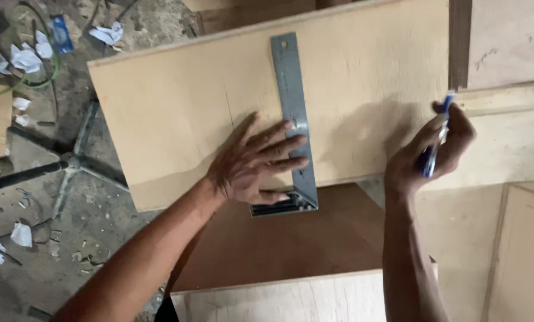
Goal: The person marks lines on wooden boards using a square and a pen, moving between different boards and aligning the square before drawing.
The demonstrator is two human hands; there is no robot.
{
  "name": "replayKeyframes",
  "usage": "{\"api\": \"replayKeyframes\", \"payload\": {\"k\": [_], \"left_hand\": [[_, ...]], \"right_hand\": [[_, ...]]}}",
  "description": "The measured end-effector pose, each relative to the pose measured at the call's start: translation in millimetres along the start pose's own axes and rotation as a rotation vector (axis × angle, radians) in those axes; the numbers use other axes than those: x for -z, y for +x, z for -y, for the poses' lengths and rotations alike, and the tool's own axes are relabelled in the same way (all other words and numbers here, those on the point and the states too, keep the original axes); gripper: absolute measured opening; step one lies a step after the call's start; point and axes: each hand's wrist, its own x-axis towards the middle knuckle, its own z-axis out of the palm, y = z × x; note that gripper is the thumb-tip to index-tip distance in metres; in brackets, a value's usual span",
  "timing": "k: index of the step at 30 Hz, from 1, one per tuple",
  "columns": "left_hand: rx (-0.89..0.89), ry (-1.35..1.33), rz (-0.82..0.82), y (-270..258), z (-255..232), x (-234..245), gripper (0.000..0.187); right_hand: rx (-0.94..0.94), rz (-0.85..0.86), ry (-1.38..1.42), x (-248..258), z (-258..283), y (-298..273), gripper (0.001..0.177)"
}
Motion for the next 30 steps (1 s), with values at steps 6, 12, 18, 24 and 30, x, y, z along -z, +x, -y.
{"api": "replayKeyframes", "payload": {"k": [6,12,18,24,30], "left_hand": [[0.006,-0.027,0.017,-1,-1,3,0.071],[0.002,-0.065,-0.035,4,1,8,0.07],[-0.009,-0.049,-0.002,4,3,7,0.074],[-0.001,-0.031,0.013,1,1,5,0.084],[0.009,0.015,0.095,3,0,9,0.086]], "right_hand": [[-0.219,0.496,0.558,-33,48,-21,0.038],[-0.215,0.484,0.316,-59,53,-17,0.015],[-0.104,0.512,0.327,-64,52,-14,0.019],[-0.014,0.693,0.183,-27,62,-4,0.017],[0.051,0.909,0.092,-7,53,0,0.014]]}}
